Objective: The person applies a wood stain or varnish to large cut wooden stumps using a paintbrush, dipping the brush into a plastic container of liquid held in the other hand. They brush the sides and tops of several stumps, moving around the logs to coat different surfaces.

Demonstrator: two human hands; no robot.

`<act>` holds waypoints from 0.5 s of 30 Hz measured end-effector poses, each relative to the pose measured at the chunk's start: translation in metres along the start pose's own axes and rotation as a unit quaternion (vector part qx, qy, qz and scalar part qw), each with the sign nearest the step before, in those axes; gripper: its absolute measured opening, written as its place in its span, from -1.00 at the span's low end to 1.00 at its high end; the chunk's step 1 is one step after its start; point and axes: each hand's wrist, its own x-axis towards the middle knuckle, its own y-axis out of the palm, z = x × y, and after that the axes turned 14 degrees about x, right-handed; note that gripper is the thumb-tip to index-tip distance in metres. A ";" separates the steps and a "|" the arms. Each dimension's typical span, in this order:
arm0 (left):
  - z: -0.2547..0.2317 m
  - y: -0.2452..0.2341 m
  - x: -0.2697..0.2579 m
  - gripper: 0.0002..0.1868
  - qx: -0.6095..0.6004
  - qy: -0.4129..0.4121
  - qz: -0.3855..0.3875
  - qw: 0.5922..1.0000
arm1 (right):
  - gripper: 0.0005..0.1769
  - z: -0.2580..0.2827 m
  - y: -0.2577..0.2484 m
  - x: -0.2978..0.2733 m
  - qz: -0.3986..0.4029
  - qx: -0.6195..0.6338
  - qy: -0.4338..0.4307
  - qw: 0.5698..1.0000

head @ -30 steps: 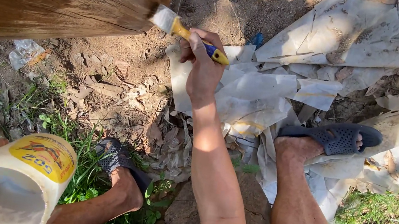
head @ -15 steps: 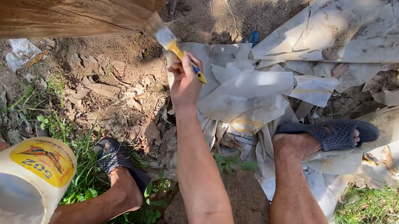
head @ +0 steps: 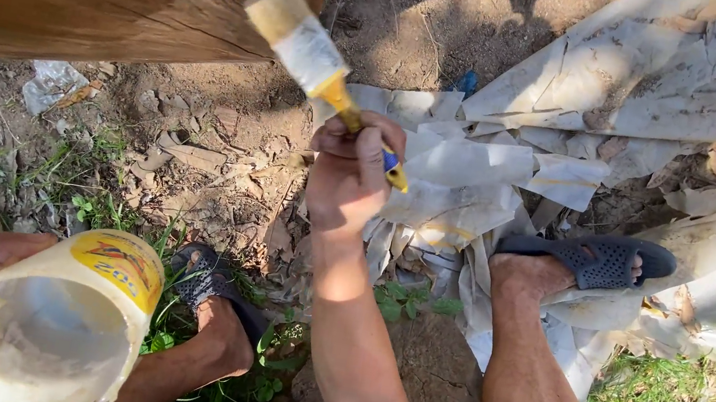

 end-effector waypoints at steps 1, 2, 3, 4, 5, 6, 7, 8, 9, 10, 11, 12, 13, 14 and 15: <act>-0.046 0.100 -0.055 -0.37 -0.005 0.002 -0.002 1.000 | -0.86 0.001 -0.011 0.007 -0.010 0.053 0.019 0.998; -0.093 0.156 -0.026 -0.37 -0.007 0.006 -0.006 1.000 | -0.86 -0.011 -0.036 0.013 -0.003 0.052 0.021 0.998; -0.162 0.190 -0.014 -0.21 0.191 0.053 -0.106 0.974 | -0.87 -0.021 -0.060 0.019 -0.041 0.058 0.056 0.996; -0.242 0.209 -0.019 -0.04 0.379 0.094 -0.205 0.898 | -0.87 -0.034 -0.084 0.026 -0.076 0.065 0.091 0.991; -0.247 0.220 -0.023 -0.04 0.376 0.098 -0.212 0.897 | -0.87 -0.040 -0.115 0.028 -0.067 0.064 0.093 0.991; -0.254 0.230 -0.028 -0.08 0.337 0.074 -0.242 0.907 | -0.85 -0.047 -0.146 0.027 -0.116 0.002 0.086 0.990; -0.260 0.240 -0.033 -0.13 0.295 0.050 -0.271 0.915 | -0.81 -0.055 -0.178 0.026 -0.164 -0.061 0.077 0.982; -0.283 0.253 -0.024 -0.13 0.292 0.050 -0.273 0.915 | -0.81 -0.057 -0.176 0.023 -0.162 -0.064 0.079 0.982; -0.306 0.266 -0.015 -0.08 0.308 0.027 -0.325 0.894 | -0.81 -0.059 -0.174 0.019 -0.199 -0.118 0.063 0.971; -0.330 0.279 -0.002 -0.03 0.320 0.008 -0.375 0.870 | -0.81 -0.059 -0.172 0.022 -0.234 -0.171 0.042 0.956; -0.328 0.275 -0.002 -0.03 0.316 0.012 -0.375 0.872 | -0.81 -0.062 -0.155 0.025 -0.231 -0.174 0.038 0.957; -0.324 0.270 -0.005 -0.02 0.279 0.048 -0.364 0.887 | -0.81 -0.070 -0.138 0.023 -0.235 -0.176 0.039 0.955; -0.320 0.265 -0.009 -0.02 0.242 0.084 -0.353 0.900 | -0.81 -0.078 -0.120 0.021 -0.239 -0.177 0.041 0.954; -0.317 0.262 -0.010 -0.02 0.241 0.085 -0.352 0.900 | -0.81 -0.075 -0.101 0.014 -0.239 -0.178 0.039 0.954; -0.314 0.258 -0.011 -0.08 0.178 0.103 -0.336 0.919 | -0.82 -0.072 -0.081 0.007 -0.223 -0.151 0.039 0.962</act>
